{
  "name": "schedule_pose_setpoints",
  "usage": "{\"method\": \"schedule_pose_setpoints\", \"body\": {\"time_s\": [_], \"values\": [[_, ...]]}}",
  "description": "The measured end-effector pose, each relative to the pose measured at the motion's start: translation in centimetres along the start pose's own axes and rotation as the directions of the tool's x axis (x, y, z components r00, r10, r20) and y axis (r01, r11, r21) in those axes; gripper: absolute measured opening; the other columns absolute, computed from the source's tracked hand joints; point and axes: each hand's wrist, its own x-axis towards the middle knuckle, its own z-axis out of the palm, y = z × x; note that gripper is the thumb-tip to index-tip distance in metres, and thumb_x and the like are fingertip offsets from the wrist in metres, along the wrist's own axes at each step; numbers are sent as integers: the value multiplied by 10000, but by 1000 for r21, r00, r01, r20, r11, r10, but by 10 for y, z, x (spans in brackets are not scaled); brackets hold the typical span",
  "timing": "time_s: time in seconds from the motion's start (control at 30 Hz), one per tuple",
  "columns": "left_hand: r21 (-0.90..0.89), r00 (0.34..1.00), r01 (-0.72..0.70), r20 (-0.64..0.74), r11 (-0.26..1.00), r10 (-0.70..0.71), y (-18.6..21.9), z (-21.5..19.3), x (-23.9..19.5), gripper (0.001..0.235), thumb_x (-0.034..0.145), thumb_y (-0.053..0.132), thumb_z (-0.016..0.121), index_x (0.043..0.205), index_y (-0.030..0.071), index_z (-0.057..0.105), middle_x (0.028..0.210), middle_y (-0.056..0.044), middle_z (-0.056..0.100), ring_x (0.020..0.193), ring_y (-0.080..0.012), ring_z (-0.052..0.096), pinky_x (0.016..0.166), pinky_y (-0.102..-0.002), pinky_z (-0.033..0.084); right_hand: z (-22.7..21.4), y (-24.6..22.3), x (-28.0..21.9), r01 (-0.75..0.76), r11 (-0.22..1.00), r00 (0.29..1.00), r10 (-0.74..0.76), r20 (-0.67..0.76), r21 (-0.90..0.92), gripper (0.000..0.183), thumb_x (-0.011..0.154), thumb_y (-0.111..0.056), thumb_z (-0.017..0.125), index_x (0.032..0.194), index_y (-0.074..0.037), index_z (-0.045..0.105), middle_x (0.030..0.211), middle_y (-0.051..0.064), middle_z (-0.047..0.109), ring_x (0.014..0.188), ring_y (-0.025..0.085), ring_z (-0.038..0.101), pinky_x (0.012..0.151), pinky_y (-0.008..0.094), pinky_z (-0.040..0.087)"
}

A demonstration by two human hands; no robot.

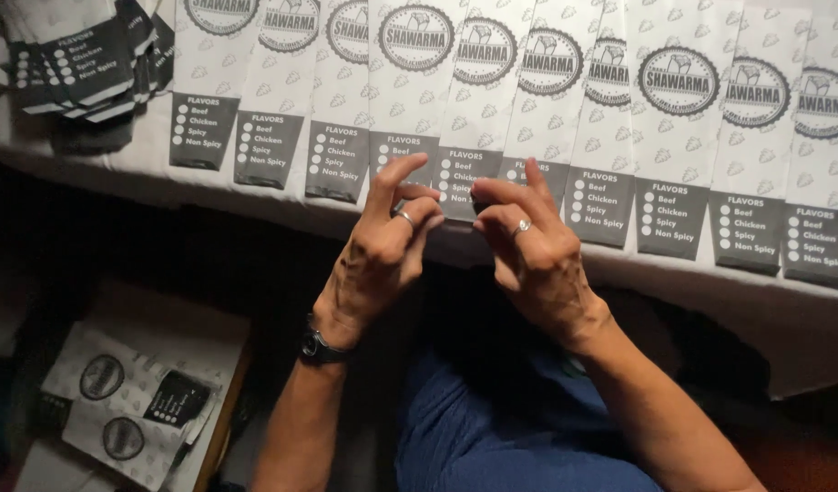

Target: Applying glue to the edges of paper shawarma sleeves and pressing them to seal the packaging.

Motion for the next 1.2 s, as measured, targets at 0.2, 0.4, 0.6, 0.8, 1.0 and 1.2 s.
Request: {"method": "schedule_pose_setpoints", "body": {"time_s": [0.2, 0.4, 0.6, 0.8, 1.0, 1.2], "values": [[-43, 975, 219, -16, 975, -220, 10, 4, 8, 161, 918, 15, 728, 824, -4, 599, 1224, -147, 541, 954, -316, 748, 1048, -472, 555, -1, -1, 9, -110, 992, 994, 110, 6, 69, 189, 934, 20, 765, 825, 29, 611, 1095, 121, 725, 977, 343, 741, 1198, 522, 386], [37, 958, 232, -180, 972, -222, 16, 15, 9, 254, 790, -10, 793, 892, 32, 565, 1003, -100, 575, 1068, -347, 670, 1092, -499, 474, -7, -6, 18, -242, 957, 970, 239, 36, 158, 172, 878, 33, 776, 846, -27, 618, 1048, 111, 729, 991, 314, 763, 1196, 543, 370], [140, 948, 247, -242, 959, -209, 25, 29, 8, 319, 793, 60, 849, 966, -11, 592, 941, -98, 573, 1132, -359, 635, 1172, -579, 322, -4, 2, 17, -262, 958, 964, 255, 69, 118, 207, 842, -14, 837, 959, -48, 670, 1016, 94, 732, 1013, 358, 729, 1185, 565, 350], [63, 938, 242, -270, 968, -217, 19, 27, 5, 104, 931, -62, 685, 987, -39, 601, 989, -108, 566, 1156, -382, 619, 1196, -535, 319, -8, -5, 18, -264, 956, 964, 255, 80, 128, 178, 875, 103, 749, 934, -42, 664, 1023, 116, 743, 1008, 350, 743, 1189, 542, 346], [195, 931, 268, -305, 943, -202, 30, 38, 0, 501, 809, 174, 914, 1170, 38, 595, 1191, -139, 560, 1168, -336, 647, 1214, -541, 324, -8, -9, 16, -284, 950, 958, 277, 70, 132, 165, 884, 49, 752, 963, -65, 663, 1049, 96, 733, 1032, 314, 742, 1210, 520, 329], [76, 905, 305, -333, 949, -265, 31, 35, 7, 348, 893, -4, 777, 1180, 4, 580, 1262, -158, 522, 870, -264, 745, 1212, -530, 347, -7, -7, 19, -265, 961, 963, 260, 74, 73, 138, 900, 17, 751, 976, -52, 659, 1033, 93, 724, 1005, 331, 726, 1189, 540, 354]]}}
